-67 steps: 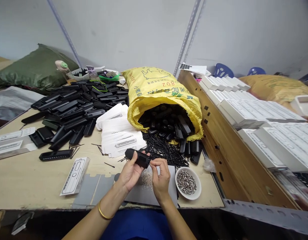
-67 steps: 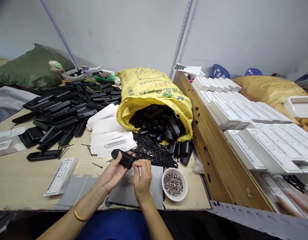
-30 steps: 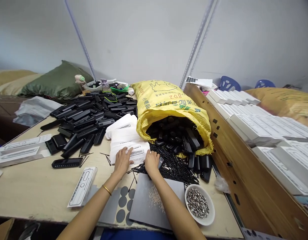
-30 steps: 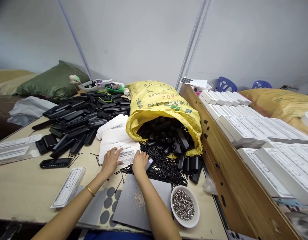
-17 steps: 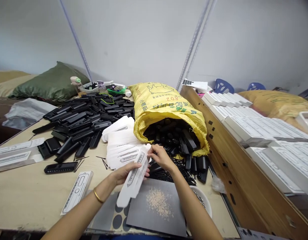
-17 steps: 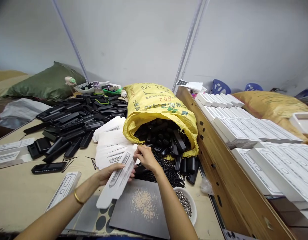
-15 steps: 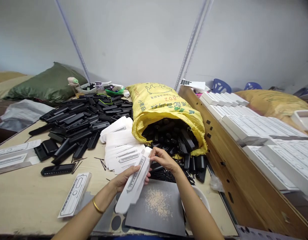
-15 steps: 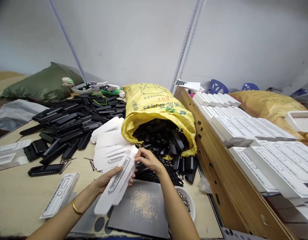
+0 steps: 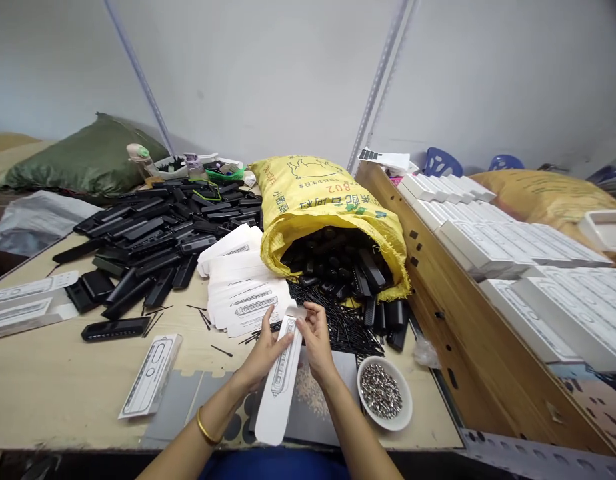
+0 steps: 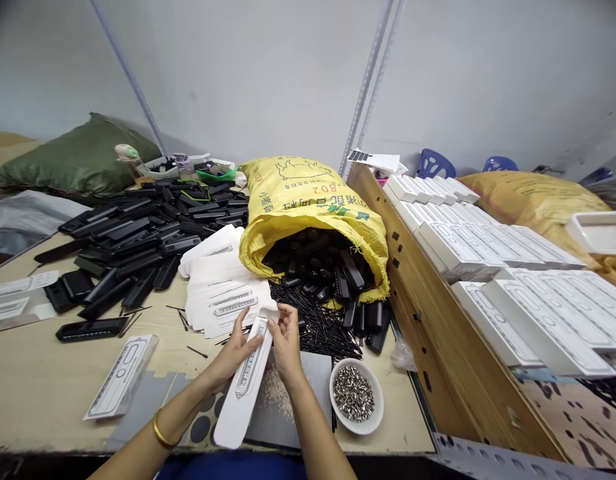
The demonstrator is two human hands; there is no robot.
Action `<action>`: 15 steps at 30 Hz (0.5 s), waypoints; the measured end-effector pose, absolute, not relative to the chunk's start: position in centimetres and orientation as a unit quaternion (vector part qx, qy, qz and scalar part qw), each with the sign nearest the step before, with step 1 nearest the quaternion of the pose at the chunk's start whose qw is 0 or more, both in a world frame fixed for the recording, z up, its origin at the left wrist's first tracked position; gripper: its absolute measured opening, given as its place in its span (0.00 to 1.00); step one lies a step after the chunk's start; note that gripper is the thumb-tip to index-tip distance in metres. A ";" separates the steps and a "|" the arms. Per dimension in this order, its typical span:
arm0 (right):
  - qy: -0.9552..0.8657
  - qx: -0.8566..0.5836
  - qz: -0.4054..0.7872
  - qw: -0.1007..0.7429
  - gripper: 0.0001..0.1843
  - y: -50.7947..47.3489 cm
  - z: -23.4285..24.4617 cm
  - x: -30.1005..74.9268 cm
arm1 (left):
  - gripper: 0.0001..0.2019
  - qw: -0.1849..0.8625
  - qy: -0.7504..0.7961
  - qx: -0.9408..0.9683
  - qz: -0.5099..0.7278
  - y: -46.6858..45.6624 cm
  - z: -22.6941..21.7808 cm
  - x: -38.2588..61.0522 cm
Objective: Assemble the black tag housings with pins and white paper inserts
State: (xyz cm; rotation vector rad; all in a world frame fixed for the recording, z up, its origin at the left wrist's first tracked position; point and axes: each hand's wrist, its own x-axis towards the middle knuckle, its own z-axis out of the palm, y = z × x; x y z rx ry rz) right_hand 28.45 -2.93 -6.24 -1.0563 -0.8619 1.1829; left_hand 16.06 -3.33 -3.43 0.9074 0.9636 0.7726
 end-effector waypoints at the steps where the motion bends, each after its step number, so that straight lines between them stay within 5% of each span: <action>1: -0.365 -0.452 0.524 0.623 0.14 -2.9 -6.1 28.5 | 0.50 0.718 0.443 0.412 0.345 -3.5 -3.6 16.1; 8: -0.272 -0.453 0.600 0.601 0.18 -2.5 -6.1 28.3 | 0.50 0.575 0.500 0.563 0.321 -4.8 -4.5 16.2; 15: -0.295 -0.449 0.585 0.607 0.16 -6.0 -6.3 27.6 | 0.46 0.607 0.507 0.540 0.290 -4.4 -4.1 14.9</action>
